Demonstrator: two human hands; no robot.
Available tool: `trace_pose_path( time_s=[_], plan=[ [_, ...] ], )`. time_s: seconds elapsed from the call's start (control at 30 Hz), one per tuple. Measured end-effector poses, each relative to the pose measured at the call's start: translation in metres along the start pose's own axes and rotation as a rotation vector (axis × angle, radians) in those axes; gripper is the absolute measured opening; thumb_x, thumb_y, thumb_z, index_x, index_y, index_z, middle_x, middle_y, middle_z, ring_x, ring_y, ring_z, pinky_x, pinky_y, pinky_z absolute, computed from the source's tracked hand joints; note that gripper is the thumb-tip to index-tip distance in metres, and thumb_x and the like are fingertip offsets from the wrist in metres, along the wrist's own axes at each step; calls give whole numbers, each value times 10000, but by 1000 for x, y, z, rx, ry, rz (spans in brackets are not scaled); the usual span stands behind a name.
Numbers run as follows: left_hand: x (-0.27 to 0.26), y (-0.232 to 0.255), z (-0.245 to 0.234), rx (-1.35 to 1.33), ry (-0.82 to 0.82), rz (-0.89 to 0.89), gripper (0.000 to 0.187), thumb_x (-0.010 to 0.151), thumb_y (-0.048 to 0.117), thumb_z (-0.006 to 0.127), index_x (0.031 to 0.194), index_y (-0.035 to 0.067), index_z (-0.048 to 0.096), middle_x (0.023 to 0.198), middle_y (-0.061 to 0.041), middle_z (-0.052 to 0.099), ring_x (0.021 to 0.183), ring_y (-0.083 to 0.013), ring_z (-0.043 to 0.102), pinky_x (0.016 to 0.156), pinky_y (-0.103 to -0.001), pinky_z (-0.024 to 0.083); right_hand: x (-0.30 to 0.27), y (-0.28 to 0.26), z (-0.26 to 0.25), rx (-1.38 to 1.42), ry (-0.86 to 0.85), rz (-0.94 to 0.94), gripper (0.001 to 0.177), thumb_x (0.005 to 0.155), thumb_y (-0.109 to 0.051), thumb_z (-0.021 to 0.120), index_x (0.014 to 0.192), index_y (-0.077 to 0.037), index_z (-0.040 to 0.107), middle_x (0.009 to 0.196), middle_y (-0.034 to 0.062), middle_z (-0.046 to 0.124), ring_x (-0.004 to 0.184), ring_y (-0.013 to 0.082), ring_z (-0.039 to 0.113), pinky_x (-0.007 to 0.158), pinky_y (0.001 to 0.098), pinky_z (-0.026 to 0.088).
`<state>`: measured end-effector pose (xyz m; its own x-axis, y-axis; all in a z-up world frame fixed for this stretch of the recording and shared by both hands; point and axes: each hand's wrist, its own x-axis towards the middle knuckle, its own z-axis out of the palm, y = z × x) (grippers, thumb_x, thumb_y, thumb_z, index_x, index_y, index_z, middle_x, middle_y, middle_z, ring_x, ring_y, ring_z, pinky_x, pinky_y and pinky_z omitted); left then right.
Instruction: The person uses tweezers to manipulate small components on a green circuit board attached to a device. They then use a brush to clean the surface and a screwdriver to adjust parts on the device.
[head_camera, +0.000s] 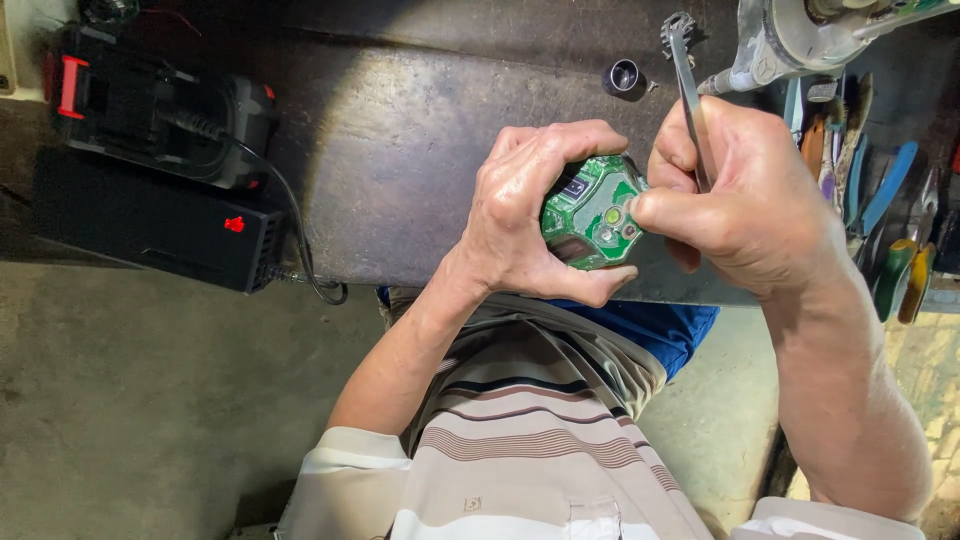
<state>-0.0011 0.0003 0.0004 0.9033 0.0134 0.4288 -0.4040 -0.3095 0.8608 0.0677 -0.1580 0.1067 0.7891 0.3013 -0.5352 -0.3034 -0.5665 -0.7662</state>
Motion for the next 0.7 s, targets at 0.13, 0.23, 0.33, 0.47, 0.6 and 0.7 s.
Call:
trace_pose_path(
  time_s=[0.13,0.23,0.33,0.47,0.6,0.7],
  plan=[
    [1,1,0,-9,14,13,754,665,491,867,1240,99,578,1195,7,674,1052,-210,718,991,-393,455,0,6,1,121,-18,-32,367,743,28,628,756,-143,303,616,1,352,434,138,370,316,282,376],
    [1,1,0,-11,6,4,770,650,483,881,1248,105,576,1201,9,677,1062,-212,720,995,-392,452,1,11,0,94,-8,-58,358,726,21,640,767,-136,321,633,12,383,441,144,391,322,282,388],
    [1,1,0,-6,3,1,769,652,502,867,1242,104,576,1192,14,672,1072,-211,713,981,-391,443,-1,6,0,23,5,-35,364,729,13,666,737,-128,330,624,16,388,424,161,443,342,288,401],
    [0,-1,1,3,10,9,782,646,507,869,1248,101,579,1196,10,675,1065,-207,715,976,-389,440,-1,1,1,36,-9,-26,366,742,15,662,728,-132,327,619,18,384,424,158,427,344,287,395],
    [-1,0,1,-1,8,7,779,652,494,872,1254,97,577,1203,3,676,1083,-214,720,989,-392,445,-2,-4,3,-29,17,8,363,742,20,658,716,-125,326,609,26,394,435,157,436,347,288,397],
    [1,-1,1,-1,14,29,773,654,480,872,1252,89,577,1202,-4,677,1094,-217,723,995,-399,453,-3,5,0,101,-20,-38,372,766,32,651,773,-133,318,641,11,386,444,151,433,347,277,430]
  ],
)
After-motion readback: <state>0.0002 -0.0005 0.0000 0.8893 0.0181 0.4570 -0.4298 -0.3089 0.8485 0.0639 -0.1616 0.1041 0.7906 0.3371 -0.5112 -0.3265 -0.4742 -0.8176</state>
